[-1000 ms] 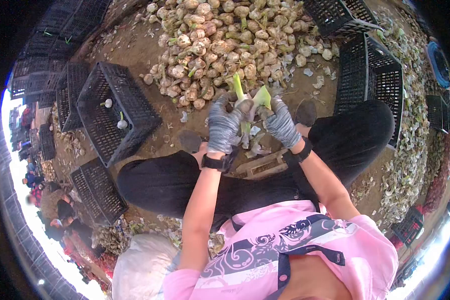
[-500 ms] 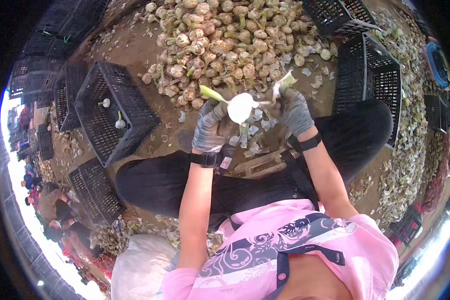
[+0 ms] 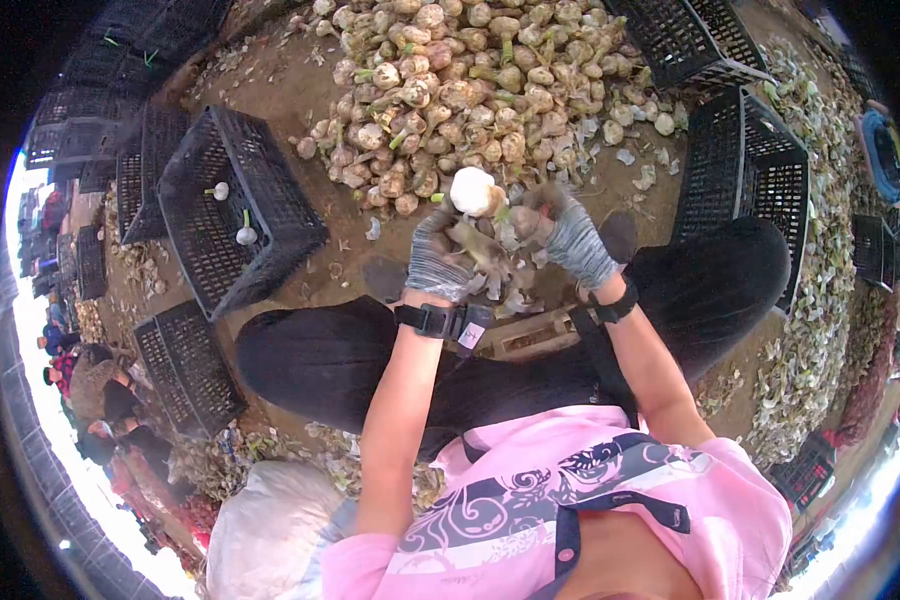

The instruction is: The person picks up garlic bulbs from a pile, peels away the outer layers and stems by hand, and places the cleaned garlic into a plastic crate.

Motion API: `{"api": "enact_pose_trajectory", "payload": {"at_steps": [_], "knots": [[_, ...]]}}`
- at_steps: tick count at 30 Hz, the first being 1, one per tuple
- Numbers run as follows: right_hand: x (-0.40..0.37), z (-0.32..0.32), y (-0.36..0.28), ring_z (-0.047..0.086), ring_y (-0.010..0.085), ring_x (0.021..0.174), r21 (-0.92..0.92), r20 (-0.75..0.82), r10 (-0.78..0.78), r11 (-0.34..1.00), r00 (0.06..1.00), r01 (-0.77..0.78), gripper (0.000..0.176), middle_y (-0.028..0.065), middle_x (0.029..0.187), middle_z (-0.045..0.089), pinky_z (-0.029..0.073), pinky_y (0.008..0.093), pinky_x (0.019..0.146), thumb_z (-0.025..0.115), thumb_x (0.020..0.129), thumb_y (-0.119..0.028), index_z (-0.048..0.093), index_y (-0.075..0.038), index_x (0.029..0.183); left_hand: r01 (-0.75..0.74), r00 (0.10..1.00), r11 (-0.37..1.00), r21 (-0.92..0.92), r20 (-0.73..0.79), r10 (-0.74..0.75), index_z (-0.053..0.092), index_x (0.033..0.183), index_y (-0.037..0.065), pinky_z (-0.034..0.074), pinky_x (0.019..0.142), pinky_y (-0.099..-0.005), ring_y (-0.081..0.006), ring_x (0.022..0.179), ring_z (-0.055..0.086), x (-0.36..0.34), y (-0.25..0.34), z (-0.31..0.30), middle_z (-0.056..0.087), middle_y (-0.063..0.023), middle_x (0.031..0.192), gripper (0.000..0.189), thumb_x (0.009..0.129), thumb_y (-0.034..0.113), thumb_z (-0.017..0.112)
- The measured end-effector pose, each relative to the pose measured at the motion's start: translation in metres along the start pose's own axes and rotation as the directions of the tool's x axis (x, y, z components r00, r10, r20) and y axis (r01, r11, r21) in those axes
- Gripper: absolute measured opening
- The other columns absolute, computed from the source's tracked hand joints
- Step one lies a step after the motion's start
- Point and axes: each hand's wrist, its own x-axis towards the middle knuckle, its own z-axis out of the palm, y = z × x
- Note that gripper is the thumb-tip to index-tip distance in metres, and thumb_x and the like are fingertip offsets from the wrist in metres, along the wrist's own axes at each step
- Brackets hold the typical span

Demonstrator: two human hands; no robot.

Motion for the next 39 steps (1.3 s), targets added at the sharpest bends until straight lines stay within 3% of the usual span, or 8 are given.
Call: {"api": "enact_pose_trajectory", "payload": {"at_steps": [5, 7, 14, 17, 20, 29, 36, 39], "knots": [[0.005, -0.007, -0.002, 0.051, 0.0126, 0.065, 0.675, 0.046, 0.267, 0.702, 0.963, -0.227, 0.021, 0.0058, 0.076, 0.055, 0.043, 0.0248, 0.055, 0.065, 0.074, -0.013, 0.054, -0.003, 0.088, 0.032, 0.999, 0.994, 0.102, 0.036, -0.036, 0.051, 0.107, 0.001, 0.054, 0.061, -0.0302, -0.02, 0.074, 0.061, 0.009, -0.007, -0.005, 0.059, -0.0111, 0.092, 0.033, 0.084, 0.025, 0.053], [0.009, -0.027, -0.002, 0.051, 0.0085, 0.067, 0.936, 0.27, 0.067, -0.253, 0.961, -0.245, 0.02, 0.0058, 0.077, 0.057, 0.044, 0.0224, 0.055, 0.062, 0.075, -0.01, 0.055, -0.002, 0.091, 0.005, 0.998, 0.998, 0.056, 0.055, -0.008, 0.054, 0.102, 0.001, 0.054, 0.059, -0.026, -0.0172, 0.073, 0.061, 0.011, -0.008, -0.01, 0.061, -0.0096, 0.091, 0.03, 0.081, 0.022, 0.059], [0.008, 0.0, -0.011, 0.056, 0.0137, 0.075, 0.209, -0.273, -0.025, 0.974, 0.962, 0.085, 0.023, 0.0058, 0.087, 0.059, 0.046, 0.0244, 0.07, 0.063, 0.077, -0.014, 0.056, -0.002, 0.096, -0.11, 0.994, 0.975, 0.193, 0.006, 0.111, 0.056, 0.101, 0.002, 0.05, 0.057, -0.0234, -0.0129, 0.065, 0.057, 0.013, -0.011, -0.01, 0.061, -0.0049, 0.081, 0.027, 0.08, 0.019, 0.061], [0.009, 0.019, -0.006, 0.057, 0.0157, 0.073, -0.194, -0.259, -0.333, 0.937, 0.907, 0.289, 0.019, 0.0053, 0.077, 0.06, 0.046, 0.0266, 0.071, 0.063, 0.075, -0.011, 0.057, -0.002, 0.091, -0.158, 0.981, 0.949, 0.273, -0.066, 0.182, 0.058, 0.092, 0.002, 0.047, 0.056, -0.0234, -0.0138, 0.068, 0.057, 0.014, -0.014, -0.013, 0.061, -0.0059, 0.081, 0.024, 0.078, 0.02, 0.064], [0.018, 0.007, 0.007, 0.056, 0.0134, 0.065, 0.67, -0.142, 0.293, 0.732, 0.945, -0.126, 0.013, 0.005, 0.074, 0.059, 0.049, 0.0256, 0.058, 0.057, 0.075, 0.0, 0.056, 0.0, 0.088, -0.124, 0.992, 0.975, 0.184, -0.012, 0.128, 0.058, 0.091, 0.002, 0.048, 0.058, -0.0247, -0.0146, 0.069, 0.057, 0.015, -0.007, -0.018, 0.06, -0.0058, 0.078, 0.023, 0.078, 0.019, 0.064], [0.012, 0.014, 0.052, 0.06, 0.0172, 0.074, 0.596, 0.005, 0.464, 0.71, 0.886, -0.375, 0.029, 0.0095, 0.09, 0.06, 0.054, 0.0317, 0.066, 0.047, 0.077, 0.005, 0.053, 0.002, 0.105, -0.331, 0.943, 0.938, -0.101, -0.057, 0.327, 0.053, 0.099, 0.0, 0.054, 0.068, -0.0359, -0.0233, 0.078, 0.058, 0.016, 0.031, -0.029, 0.058, -0.0131, 0.092, 0.031, 0.074, 0.017, 0.061], [0.013, 0.017, 0.049, 0.059, 0.0131, 0.067, 0.556, 0.032, 0.482, 0.719, 0.876, -0.416, 0.021, 0.0072, 0.08, 0.061, 0.049, 0.0245, 0.061, 0.049, 0.08, 0.001, 0.058, 0.002, 0.099, -0.862, 0.448, 0.395, -0.318, -0.111, 0.887, 0.051, 0.097, -0.001, 0.055, 0.07, -0.032, -0.0236, 0.08, 0.058, -0.036, 0.137, 0.006, 0.056, -0.0133, 0.093, 0.035, 0.072, 0.02, 0.064], [0.016, 0.026, 0.087, 0.059, 0.0128, 0.071, 0.42, 0.079, 0.395, 0.82, 0.915, -0.39, 0.026, 0.0059, 0.083, 0.06, 0.052, 0.0265, 0.056, 0.059, 0.081, -0.01, 0.054, 0.001, 0.104, -0.916, 0.306, 0.321, 0.239, -0.101, 0.947, 0.054, 0.087, 0.004, 0.05, 0.06, -0.0293, -0.0196, 0.074, 0.057, -0.015, 0.146, -0.002, 0.057, -0.0087, 0.084, 0.025, 0.072, 0.021, 0.066]]}}
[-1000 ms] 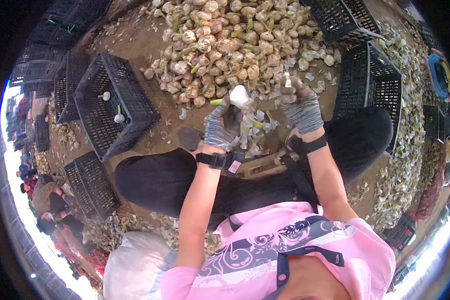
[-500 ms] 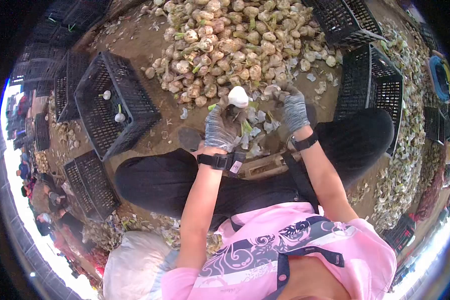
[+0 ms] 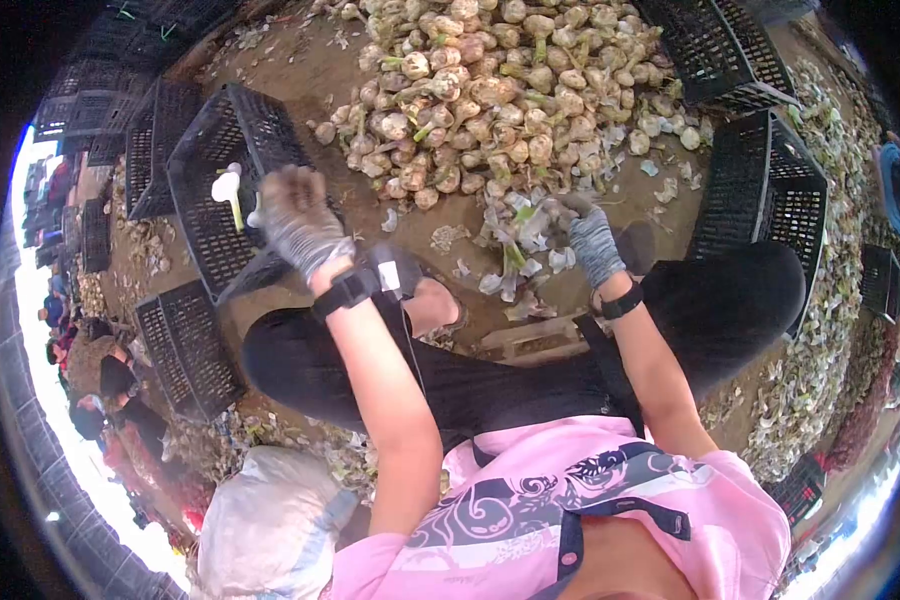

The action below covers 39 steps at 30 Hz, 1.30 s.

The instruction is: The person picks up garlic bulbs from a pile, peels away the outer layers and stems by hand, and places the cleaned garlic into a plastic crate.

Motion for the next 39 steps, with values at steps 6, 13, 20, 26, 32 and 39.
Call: {"api": "enact_pose_trajectory", "payload": {"at_steps": [6, 13, 20, 26, 32, 39], "knots": [[-0.008, 0.013, -0.006, 0.053, 0.034, 0.097, -0.535, 0.124, -0.163, 0.82, 0.979, 0.204, 0.048, 0.0226, 0.106, 0.055, 0.041, 0.0351, 0.086, 0.058, 0.077, -0.022, 0.045, -0.002, 0.119, -0.489, 0.844, 0.027, 0.872, 0.481, -0.239, 0.05, 0.111, 0.0, 0.039, 0.086, -0.0414, -0.0392, 0.102, 0.048, 0.037, -0.147, -0.057, 0.051, -0.0238, 0.111, 0.054, 0.067, 0.027, 0.063], [-0.004, 0.015, -0.001, 0.054, 0.0342, 0.094, -0.85, 0.083, 0.141, 0.527, 0.986, -0.004, 0.061, 0.0221, 0.106, 0.054, 0.044, 0.0381, 0.079, 0.066, 0.071, -0.032, 0.043, -0.012, 0.123, -0.579, 0.759, -0.4, 0.711, 0.29, -0.583, 0.044, 0.123, 0.016, 0.044, 0.084, -0.0403, -0.0349, 0.105, 0.05, 0.028, -0.194, -0.064, 0.046, -0.0207, 0.12, 0.053, 0.072, 0.013, 0.059], [-0.012, 0.025, -0.018, 0.056, 0.0338, 0.09, -0.68, 0.128, -0.117, 0.713, 0.985, 0.173, 0.035, 0.0226, 0.093, 0.059, 0.045, 0.0375, 0.077, 0.057, 0.074, -0.019, 0.056, -0.002, 0.104, -0.524, 0.755, -0.21, 0.825, 0.337, -0.562, 0.047, 0.115, 0.006, 0.043, 0.083, -0.0394, -0.0327, 0.098, 0.053, 0.021, -0.165, -0.032, 0.049, -0.0203, 0.114, 0.055, 0.065, 0.014, 0.069], [-0.008, 0.014, -0.029, 0.058, 0.022, 0.089, 0.057, 0.129, -0.376, 0.927, 0.918, 0.371, 0.036, 0.0102, 0.098, 0.061, 0.044, 0.0308, 0.082, 0.054, 0.078, -0.01, 0.051, -0.002, 0.113, -0.133, 0.663, 0.82, 0.556, 0.665, -0.344, 0.044, 0.11, 0.004, 0.042, 0.084, -0.0293, -0.0179, 0.096, 0.051, -0.082, -0.099, 0.036, 0.052, -0.0083, 0.105, 0.06, 0.059, 0.007, 0.076], [-0.035, -0.002, -0.073, 0.054, 0.0114, 0.088, 0.625, 0.145, -0.151, 0.78, 0.978, 0.028, 0.045, 0.0051, 0.098, 0.057, 0.044, 0.025, 0.079, 0.058, 0.082, -0.029, 0.046, 0.001, 0.113, 0.145, 0.429, 0.928, 0.342, 0.824, -0.371, 0.041, 0.11, 0.009, 0.043, 0.088, -0.0321, -0.0183, 0.099, 0.051, -0.156, -0.066, 0.039, 0.051, -0.0067, 0.109, 0.059, 0.061, 0.0, 0.074], [-0.057, -0.007, -0.094, 0.053, 0.0108, 0.083, 0.266, 0.024, -0.232, 0.939, 0.973, 0.217, 0.034, 0.0049, 0.092, 0.059, 0.045, 0.0254, 0.075, 0.059, 0.081, -0.025, 0.054, 0.001, 0.102, -0.08, 0.467, 0.892, 0.444, 0.808, -0.36, 0.04, 0.111, 0.009, 0.041, 0.09, -0.0315, -0.0175, 0.103, 0.048, -0.175, -0.06, 0.028, 0.048, -0.0075, 0.11, 0.059, 0.063, -0.001, 0.071]]}}
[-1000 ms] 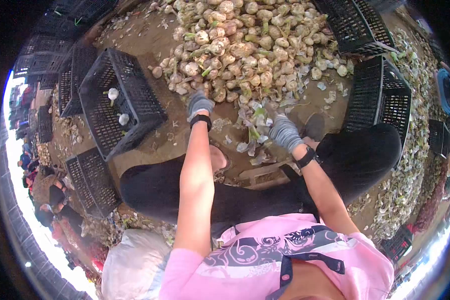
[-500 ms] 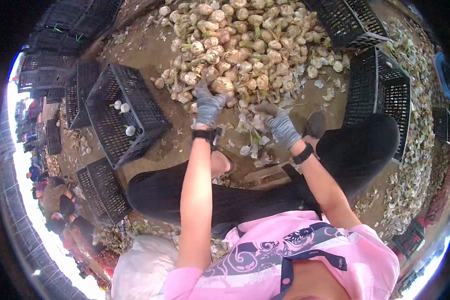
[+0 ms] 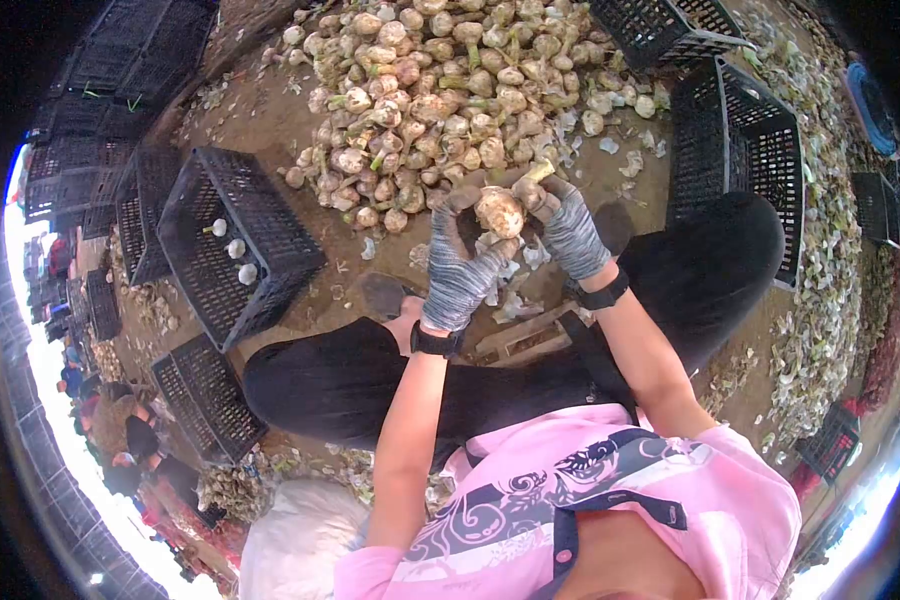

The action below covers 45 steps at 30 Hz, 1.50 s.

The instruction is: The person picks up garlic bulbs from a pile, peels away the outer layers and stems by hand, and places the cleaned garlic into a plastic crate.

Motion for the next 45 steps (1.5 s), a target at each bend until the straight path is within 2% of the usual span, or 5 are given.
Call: {"api": "enact_pose_trajectory", "payload": {"at_steps": [18, 23, 29, 43, 45], "knots": [[0.0, -0.002, -0.001, 0.056, 0.0093, 0.075, -0.137, 0.094, 0.0, 0.99, 0.996, 0.013, 0.026, 0.0043, 0.082, 0.062, 0.046, 0.0254, 0.069, 0.061, 0.079, -0.019, 0.06, 0.0, 0.096, 0.083, 0.996, 0.953, -0.291, 0.019, -0.082, 0.044, 0.114, 0.004, 0.048, 0.079, -0.0313, -0.0172, 0.095, 0.053, 0.003, -0.014, -0.019, 0.052, -0.0085, 0.106, 0.05, 0.073, 0.018, 0.068], [-0.001, -0.003, -0.003, 0.056, 0.0088, 0.077, -0.282, 0.132, -0.066, 0.954, 0.989, 0.101, 0.024, 0.0033, 0.083, 0.062, 0.046, 0.0242, 0.071, 0.063, 0.078, -0.016, 0.059, 0.0, 0.096, 0.287, 0.95, 0.698, -0.657, 0.102, -0.295, 0.041, 0.12, 0.004, 0.043, 0.085, -0.0309, -0.0174, 0.099, 0.05, 0.001, -0.015, -0.02, 0.05, -0.0083, 0.11, 0.057, 0.076, 0.03, 0.065], [0.001, 0.011, 0.009, 0.055, 0.0099, 0.079, -0.139, 0.005, -0.106, 0.985, 0.994, 0.106, 0.03, 0.0051, 0.087, 0.061, 0.045, 0.0254, 0.072, 0.062, 0.08, -0.023, 0.056, -0.002, 0.1, 0.188, 0.972, 0.915, -0.358, -0.064, -0.224, 0.04, 0.124, 0.006, 0.038, 0.09, -0.03, -0.017, 0.106, 0.045, -0.004, -0.009, -0.009, 0.046, -0.0066, 0.116, 0.058, 0.078, 0.033, 0.063], [-0.003, 0.008, -0.001, 0.056, 0.0097, 0.08, -0.288, 0.105, -0.06, 0.953, 0.993, 0.088, 0.028, 0.0038, 0.091, 0.063, 0.045, 0.0241, 0.072, 0.065, 0.077, -0.012, 0.058, -0.003, 0.103, 0.356, 0.914, 0.876, -0.325, -0.072, -0.398, 0.05, 0.106, 0.008, 0.045, 0.069, -0.0257, -0.0124, 0.08, 0.053, -0.003, -0.034, -0.01, 0.055, -0.003, 0.092, 0.049, 0.085, 0.051, 0.043], [-0.004, 0.008, 0.0, 0.056, 0.0097, 0.08, -0.385, 0.189, -0.224, 0.879, 0.956, 0.282, 0.029, 0.0043, 0.091, 0.063, 0.045, 0.0249, 0.072, 0.065, 0.076, -0.012, 0.058, -0.003, 0.103, 0.412, 0.852, 0.705, -0.578, -0.03, -0.522, 0.052, 0.105, 0.007, 0.048, 0.067, -0.0267, -0.0155, 0.08, 0.057, 0.004, -0.028, -0.007, 0.057, -0.0048, 0.094, 0.056, 0.085, 0.057, 0.035]]}}
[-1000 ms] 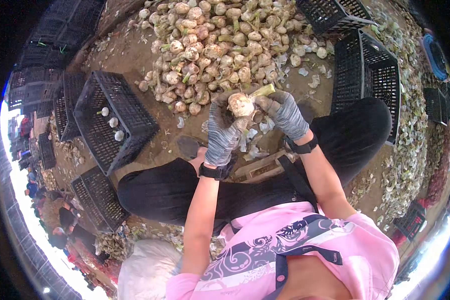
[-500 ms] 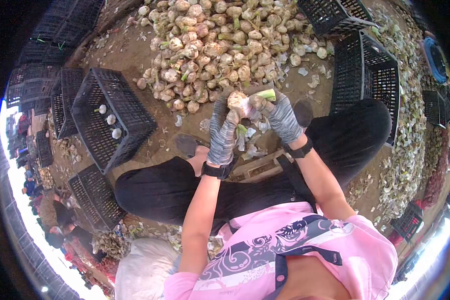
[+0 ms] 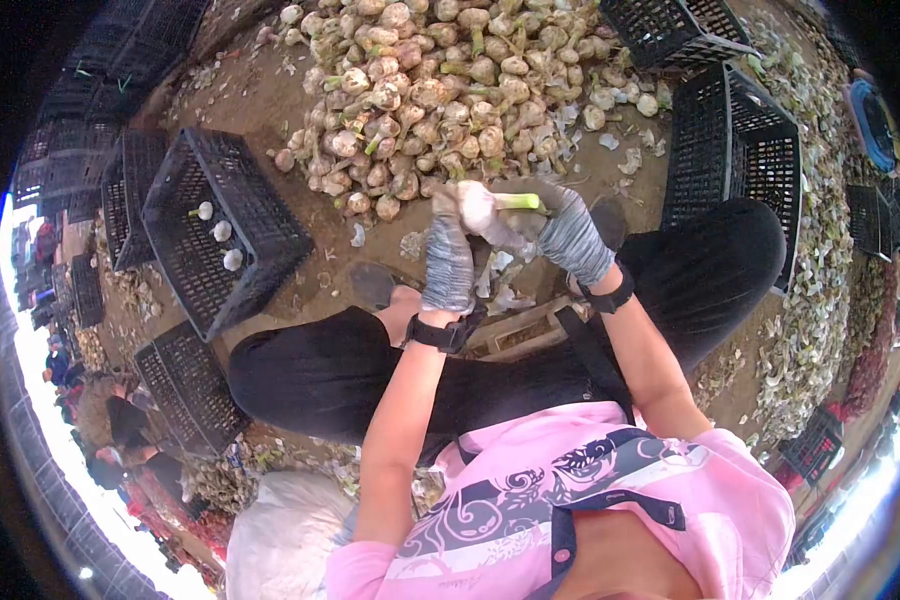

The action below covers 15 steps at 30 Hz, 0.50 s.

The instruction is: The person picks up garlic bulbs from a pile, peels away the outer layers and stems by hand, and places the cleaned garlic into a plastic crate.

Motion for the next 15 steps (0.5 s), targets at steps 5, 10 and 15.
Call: {"api": "enact_pose_trajectory", "payload": {"at_steps": [5, 10, 15], "knots": [[-0.005, 0.004, 0.004, 0.057, 0.0131, 0.078, -0.035, 0.067, 0.082, 0.996, 0.994, -0.08, 0.025, 0.0065, 0.087, 0.064, 0.046, 0.0272, 0.072, 0.062, 0.076, -0.011, 0.059, -0.003, 0.1, 0.364, 0.915, 0.931, -0.016, -0.18, -0.361, 0.058, 0.091, 0.011, 0.046, 0.05, -0.0272, -0.0131, 0.06, 0.056, 0.008, 0.022, -0.007, 0.061, -0.0037, 0.075, 0.058, 0.08, 0.064, 0.038], [-0.006, 0.013, 0.004, 0.058, 0.0171, 0.077, 0.124, -0.041, 0.396, 0.913, 0.917, -0.389, 0.02, 0.0089, 0.086, 0.063, 0.045, 0.028, 0.073, 0.057, 0.076, -0.008, 0.06, -0.002, 0.096, 0.271, 0.945, 0.961, 0.055, -0.203, -0.255, 0.056, 0.097, 0.009, 0.045, 0.051, -0.0229, -0.0124, 0.066, 0.056, 0.004, 0.004, -0.016, 0.06, -0.0038, 0.082, 0.061, 0.078, 0.065, 0.04], [-0.006, 0.013, 0.014, 0.057, 0.0154, 0.081, -0.121, -0.209, 0.012, 0.992, 0.978, -0.038, 0.019, 0.0074, 0.09, 0.062, 0.045, 0.0272, 0.074, 0.054, 0.078, -0.007, 0.058, 0.0, 0.095, -0.19, 0.982, 0.895, 0.404, 0.074, 0.175, 0.049, 0.11, 0.006, 0.046, 0.059, -0.0217, -0.0111, 0.075, 0.055, 0.0, 0.0, -0.019, 0.057, -0.004, 0.096, 0.037, 0.081, 0.027, 0.058]]}}
